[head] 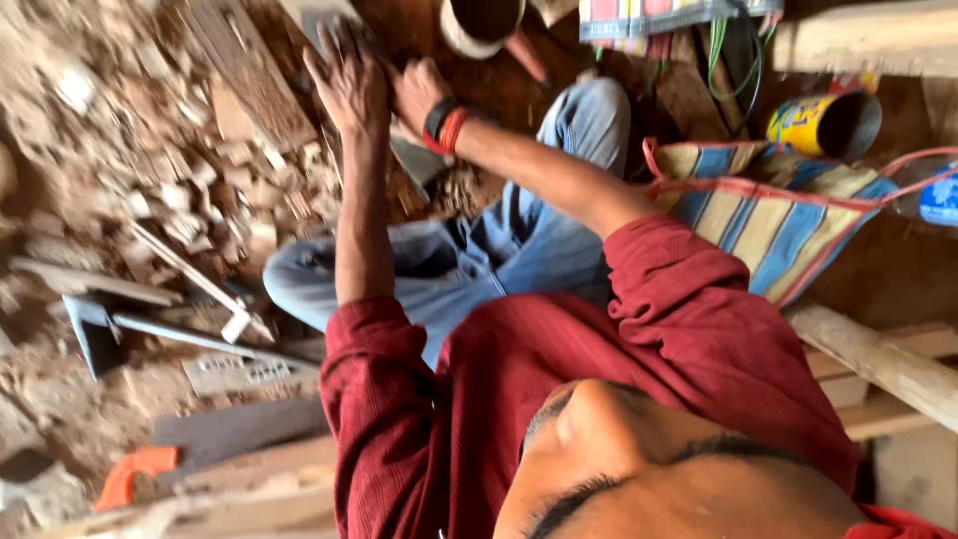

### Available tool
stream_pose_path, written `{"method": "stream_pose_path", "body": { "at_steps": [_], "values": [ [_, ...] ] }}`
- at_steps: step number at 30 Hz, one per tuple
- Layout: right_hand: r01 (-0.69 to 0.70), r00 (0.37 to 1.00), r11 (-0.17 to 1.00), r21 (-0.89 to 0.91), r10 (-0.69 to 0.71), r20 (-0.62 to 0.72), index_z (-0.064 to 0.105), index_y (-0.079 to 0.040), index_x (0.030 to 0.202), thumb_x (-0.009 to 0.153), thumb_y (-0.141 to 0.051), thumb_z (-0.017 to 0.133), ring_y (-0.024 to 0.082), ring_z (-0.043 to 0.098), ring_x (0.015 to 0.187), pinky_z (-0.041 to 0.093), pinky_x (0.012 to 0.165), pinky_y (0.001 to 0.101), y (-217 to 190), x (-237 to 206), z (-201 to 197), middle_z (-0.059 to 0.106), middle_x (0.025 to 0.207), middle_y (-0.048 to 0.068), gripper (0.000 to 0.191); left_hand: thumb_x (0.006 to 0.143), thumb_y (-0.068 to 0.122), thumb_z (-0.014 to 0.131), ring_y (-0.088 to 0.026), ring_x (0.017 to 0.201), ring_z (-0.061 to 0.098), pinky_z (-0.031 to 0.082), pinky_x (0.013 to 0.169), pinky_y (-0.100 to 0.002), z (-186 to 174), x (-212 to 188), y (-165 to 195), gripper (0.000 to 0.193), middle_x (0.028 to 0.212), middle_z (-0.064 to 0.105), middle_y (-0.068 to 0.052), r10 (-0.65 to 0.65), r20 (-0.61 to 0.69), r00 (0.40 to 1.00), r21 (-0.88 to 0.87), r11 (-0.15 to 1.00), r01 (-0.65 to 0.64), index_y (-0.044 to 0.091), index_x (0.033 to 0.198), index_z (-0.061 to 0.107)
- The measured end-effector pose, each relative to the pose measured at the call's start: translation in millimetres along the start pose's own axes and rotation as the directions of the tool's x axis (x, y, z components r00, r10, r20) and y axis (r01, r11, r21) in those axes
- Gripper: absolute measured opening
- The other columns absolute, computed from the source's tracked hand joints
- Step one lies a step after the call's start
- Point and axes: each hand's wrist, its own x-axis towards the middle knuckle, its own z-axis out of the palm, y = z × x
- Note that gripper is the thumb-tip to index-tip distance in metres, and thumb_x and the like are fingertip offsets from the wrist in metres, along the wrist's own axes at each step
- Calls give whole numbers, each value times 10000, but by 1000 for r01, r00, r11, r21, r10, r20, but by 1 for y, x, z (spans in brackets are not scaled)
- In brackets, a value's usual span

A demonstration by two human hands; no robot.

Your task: The person sits on the floor and sharpens a metal tool blade using a sharpening stone. They repeatedly rub the blade against the stone, occasionally pausing to inspect the edge and adjust their grip.

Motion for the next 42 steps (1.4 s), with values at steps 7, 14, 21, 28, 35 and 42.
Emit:
{"method": "stream_pose_path", "body": {
  "at_steps": [7, 14, 21, 28, 35, 42],
  "values": [
    [99, 935, 972, 212, -17, -356, 798, -118, 1088, 792, -723, 549, 263, 513, 750, 346, 674, 439, -18, -59, 31, 614, 1391, 236, 718, 1028, 159, 514, -369, 1572, 147, 105, 1256, -645, 9, -63, 25, 681, 1717, 261, -140, 0, 18, 1000, -134, 991, 2, 69, 1663, 286],
    [-49, 998, 985, 167, 42, 43, 781, -80, 897, 988, -666, 496, 251, 595, 901, 461, 896, 470, 4, 9, 10, 668, 966, 118, 658, 1001, 92, 534, -404, 1572, 165, 105, 1231, -679, 6, 7, -3, 675, 1694, 272, -200, 16, -24, 1000, 29, 999, -15, 8, 1642, 341],
    [19, 996, 944, 330, -45, 72, 817, -64, 946, 909, -605, 548, 308, 572, 926, 450, 756, 491, -25, -72, 37, 581, 1381, 191, 605, 1054, 196, 531, -364, 1600, 186, 128, 1273, -627, 15, -69, 24, 643, 1718, 287, -157, 104, -95, 990, 42, 994, -100, 30, 1644, 337],
    [-25, 986, 978, 209, -10, 167, 827, -61, 1024, 1071, -672, 477, 291, 584, 1056, 433, 935, 472, 2, 5, 21, 679, 1192, 168, 706, 1057, 179, 495, -391, 1577, 120, 89, 1238, -672, 5, 11, 0, 650, 1702, 265, -209, 56, -20, 998, 22, 998, -56, -19, 1646, 303],
    [-9, 985, 988, 152, 36, -170, 775, -48, 1061, 858, -689, 540, 248, 550, 817, 400, 741, 435, -19, -59, 39, 599, 1297, 206, 713, 1113, 204, 518, -377, 1553, 292, 113, 1272, -651, 16, -54, 30, 566, 1645, 400, -213, 104, -161, 981, 56, 994, -96, -14, 1615, 372],
    [68, 997, 990, 122, -62, -53, 771, -126, 831, 967, -583, 607, 258, 582, 821, 432, 730, 445, 19, 2, 3, 655, 921, 123, 504, 991, 99, 582, -362, 1562, 208, 171, 1216, -655, -2, 11, 12, 645, 1656, 373, -213, 8, -119, 993, 96, 995, 3, 3, 1600, 394]
  ]
}}
